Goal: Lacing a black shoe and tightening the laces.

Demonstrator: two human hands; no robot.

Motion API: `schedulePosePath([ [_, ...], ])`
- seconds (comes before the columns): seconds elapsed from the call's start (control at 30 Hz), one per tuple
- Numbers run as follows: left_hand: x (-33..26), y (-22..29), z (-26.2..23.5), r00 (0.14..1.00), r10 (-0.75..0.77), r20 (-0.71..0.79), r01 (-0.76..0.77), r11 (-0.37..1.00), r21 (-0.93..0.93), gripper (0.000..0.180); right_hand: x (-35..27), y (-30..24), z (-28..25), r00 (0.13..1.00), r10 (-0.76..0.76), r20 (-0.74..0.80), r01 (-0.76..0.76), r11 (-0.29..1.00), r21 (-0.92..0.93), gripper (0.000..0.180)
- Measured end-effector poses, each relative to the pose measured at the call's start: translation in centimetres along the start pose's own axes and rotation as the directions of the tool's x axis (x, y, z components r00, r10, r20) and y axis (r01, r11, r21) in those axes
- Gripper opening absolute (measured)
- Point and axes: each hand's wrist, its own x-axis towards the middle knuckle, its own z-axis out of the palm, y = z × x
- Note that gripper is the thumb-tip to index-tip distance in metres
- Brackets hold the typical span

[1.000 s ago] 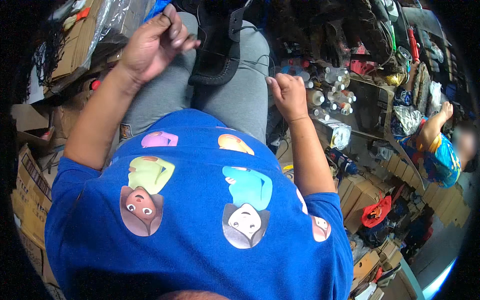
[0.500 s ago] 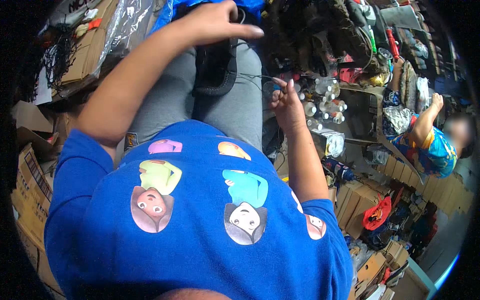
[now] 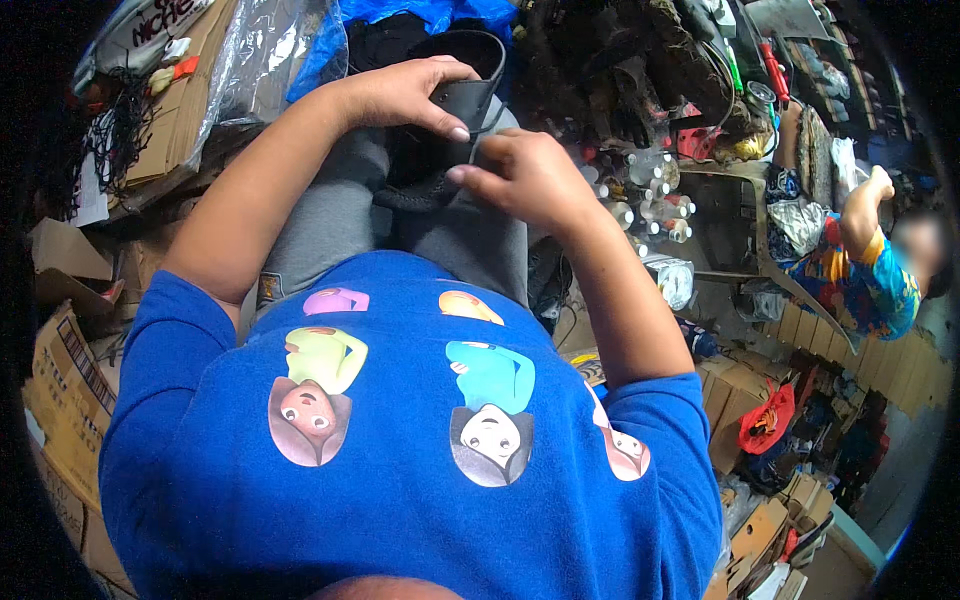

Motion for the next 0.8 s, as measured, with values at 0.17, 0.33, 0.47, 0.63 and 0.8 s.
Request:
schedulePosePath([
  [0.17, 0.1, -0.3, -0.1, 0.992, -0.112, 0.06, 0.114, 0.993, -0.029, 0.042, 1.2, 0.3, 1.1, 0.97, -0.191, 0.153, 0.21, 0.97, -0.12, 0.022],
  [0.33, 0.5, -1.5, 0.5, 0.997, -0.053, 0.052, 0.058, 0.994, -0.09, 0.038, -1.1, -0.1, 0.7, 0.981, -0.158, 0.114, 0.168, 0.982, -0.089, 0.023],
  [0.47, -0.1, -1.6, 0.2, 0.997, -0.072, 0.042, 0.077, 0.985, -0.155, 0.034, -4.1, -1.0, -0.1, 0.998, -0.057, 0.012, 0.055, 0.991, 0.119, 0.023],
  [0.63, -1.0, 0.2, -1.7, 0.96, -0.177, 0.218, 0.213, 0.965, -0.153, 0.047, -4.3, -0.9, -0.1, 0.984, 0.052, -0.167, -0.027, 0.988, 0.151, 0.012],
  [0.8, -1.4, 0.4, -2.7, 0.954, -0.033, 0.298, 0.076, 0.988, -0.132, 0.049, -3.2, -1.2, 0.6, 0.987, -0.017, -0.163, 0.006, 0.997, -0.073, 0.021],
])
